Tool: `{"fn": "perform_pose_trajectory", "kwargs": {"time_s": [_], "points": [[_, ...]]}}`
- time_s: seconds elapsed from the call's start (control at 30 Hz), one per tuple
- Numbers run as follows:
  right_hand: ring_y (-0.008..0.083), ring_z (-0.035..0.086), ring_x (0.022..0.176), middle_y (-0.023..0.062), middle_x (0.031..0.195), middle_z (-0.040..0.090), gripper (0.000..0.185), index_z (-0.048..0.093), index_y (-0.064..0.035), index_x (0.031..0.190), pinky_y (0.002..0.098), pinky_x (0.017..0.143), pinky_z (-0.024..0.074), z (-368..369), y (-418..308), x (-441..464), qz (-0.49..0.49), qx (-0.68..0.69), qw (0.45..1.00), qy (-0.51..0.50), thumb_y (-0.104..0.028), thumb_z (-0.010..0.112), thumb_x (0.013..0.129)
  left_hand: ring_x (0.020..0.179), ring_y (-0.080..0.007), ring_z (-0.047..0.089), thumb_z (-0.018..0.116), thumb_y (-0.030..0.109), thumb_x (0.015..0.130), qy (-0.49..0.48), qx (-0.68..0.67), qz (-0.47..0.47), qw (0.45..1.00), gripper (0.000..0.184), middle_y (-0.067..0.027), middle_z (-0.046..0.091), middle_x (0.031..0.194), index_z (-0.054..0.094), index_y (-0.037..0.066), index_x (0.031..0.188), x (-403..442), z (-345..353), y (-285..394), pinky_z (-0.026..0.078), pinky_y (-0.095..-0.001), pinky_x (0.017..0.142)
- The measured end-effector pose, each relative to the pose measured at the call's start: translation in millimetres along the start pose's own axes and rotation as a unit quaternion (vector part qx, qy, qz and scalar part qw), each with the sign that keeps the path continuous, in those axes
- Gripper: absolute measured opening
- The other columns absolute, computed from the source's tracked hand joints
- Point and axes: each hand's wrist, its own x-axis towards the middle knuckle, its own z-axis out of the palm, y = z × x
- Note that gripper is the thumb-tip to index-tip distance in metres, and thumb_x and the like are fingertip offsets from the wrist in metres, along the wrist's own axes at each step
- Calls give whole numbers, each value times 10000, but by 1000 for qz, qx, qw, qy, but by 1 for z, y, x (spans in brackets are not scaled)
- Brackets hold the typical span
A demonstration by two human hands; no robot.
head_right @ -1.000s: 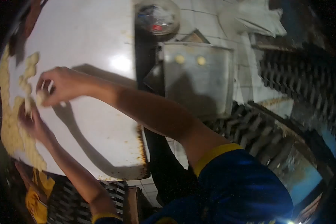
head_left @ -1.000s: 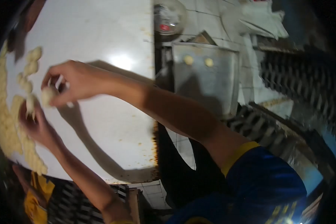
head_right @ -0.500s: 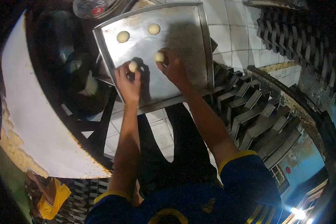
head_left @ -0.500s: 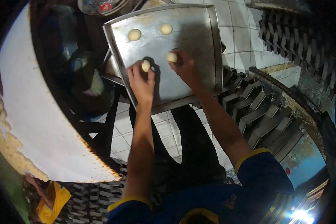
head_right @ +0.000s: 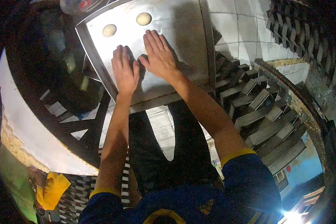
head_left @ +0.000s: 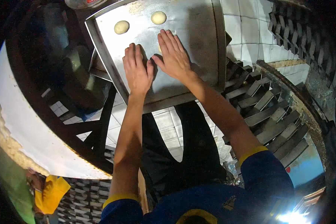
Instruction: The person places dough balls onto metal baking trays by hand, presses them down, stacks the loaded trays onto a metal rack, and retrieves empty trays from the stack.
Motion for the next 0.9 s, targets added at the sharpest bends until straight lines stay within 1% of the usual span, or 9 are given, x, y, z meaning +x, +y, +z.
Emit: {"fn": "perform_pose_trajectory", "kwargs": {"time_s": [0.1,0.3,0.37,0.47,0.6,0.67,0.73,0.83,0.9], "points": [[403,309,1649,244,1758,356,861,409,58,1646,549,1356,242,16,11,0,-26,-22,999,-40,-498,665,1041,1635,-490,279,602,329,1095,-70,89,-17,993,766,-267,310,1768,301,1,1718,2,15,-10,243,-644,1314],[405,288,1662,244,1781,312,847,333,37,1697,547,1363,225,-3,19,5,18,125,991,-47,-473,618,1085,1672,-458,221,551,315,1089,-5,-9,-46,999,784,-223,262,1811,257,4,1746,3,1,5,181,-636,1346],[399,264,1674,227,1803,274,810,318,23,1711,544,1370,211,-14,20,4,0,149,989,8,-454,581,1111,1674,-458,215,550,316,1086,-28,22,-37,999,791,-223,248,1817,250,3,1748,1,-1,4,178,-642,1345],[405,259,1675,224,1810,257,771,322,20,1712,555,1369,206,1,17,-5,-56,42,994,-81,-423,560,1127,1682,-454,200,551,324,1076,-70,58,-15,996,800,-207,214,1833,251,31,1757,-8,14,-11,175,-645,1345],[419,252,1674,246,1798,268,769,325,22,1711,550,1370,200,21,19,-8,-68,35,993,-87,-425,556,1129,1688,-447,190,622,404,1041,-101,88,-2,991,876,-210,228,1829,252,86,1769,2,11,-10,160,-693,1331],[426,244,1673,247,1795,275,756,302,14,1722,542,1367,187,29,28,-2,35,320,946,-33,-420,536,1149,1676,-500,180,646,393,1015,-84,116,-8,990,895,-230,218,1828,260,110,1771,-1,-14,8,147,-725,1320],[428,284,1654,235,1784,313,708,324,13,1712,539,1351,206,-13,-4,14,20,218,976,13,-395,522,1168,1647,-535,236,724,235,937,-30,-41,-25,998,927,-292,241,1800,308,88,1752,0,-77,37,181,-656,1345],[378,525,1475,202,1605,534,519,518,-11,1577,495,1218,427,-100,-118,49,93,404,909,37,-329,536,1167,1627,-531,288,794,54,863,45,-190,17,981,904,-324,244,1778,396,-32,1670,-6,-204,74,277,-604,1332],[324,623,1323,182,1459,623,411,620,-27,1455,453,1129,494,-137,-189,81,-11,348,935,63,-277,603,1129,1601,-487,380,766,7,827,121,-227,-14,966,835,-279,336,1751,501,6,1618,-15,-284,76,337,-566,1313]]}}
